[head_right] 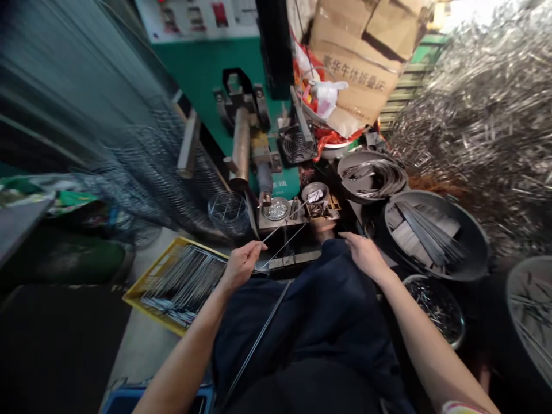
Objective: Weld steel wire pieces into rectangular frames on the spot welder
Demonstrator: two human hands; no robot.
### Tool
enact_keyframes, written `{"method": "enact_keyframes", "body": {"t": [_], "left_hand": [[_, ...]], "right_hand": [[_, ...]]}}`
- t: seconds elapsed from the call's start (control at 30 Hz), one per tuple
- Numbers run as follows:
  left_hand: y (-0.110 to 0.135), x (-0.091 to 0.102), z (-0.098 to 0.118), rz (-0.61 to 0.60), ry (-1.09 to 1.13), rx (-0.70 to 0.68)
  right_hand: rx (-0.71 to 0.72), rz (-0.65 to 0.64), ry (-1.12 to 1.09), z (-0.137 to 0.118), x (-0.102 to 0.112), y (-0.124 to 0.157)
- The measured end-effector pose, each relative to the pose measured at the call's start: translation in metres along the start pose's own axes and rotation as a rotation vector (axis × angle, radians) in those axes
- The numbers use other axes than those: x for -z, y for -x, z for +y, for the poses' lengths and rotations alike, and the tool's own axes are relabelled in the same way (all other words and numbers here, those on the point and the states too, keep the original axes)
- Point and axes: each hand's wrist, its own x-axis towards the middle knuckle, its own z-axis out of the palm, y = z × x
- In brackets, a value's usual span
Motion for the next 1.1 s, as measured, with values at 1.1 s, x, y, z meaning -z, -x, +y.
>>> {"method": "enact_keyframes", "body": {"t": [1.1], "left_hand": [[0.045, 0.001, -0.013, 0.303, 0.162, 0.036]], "right_hand": [[-0.280, 0.104, -1.322, -0.181, -0.120, -0.101]]}}
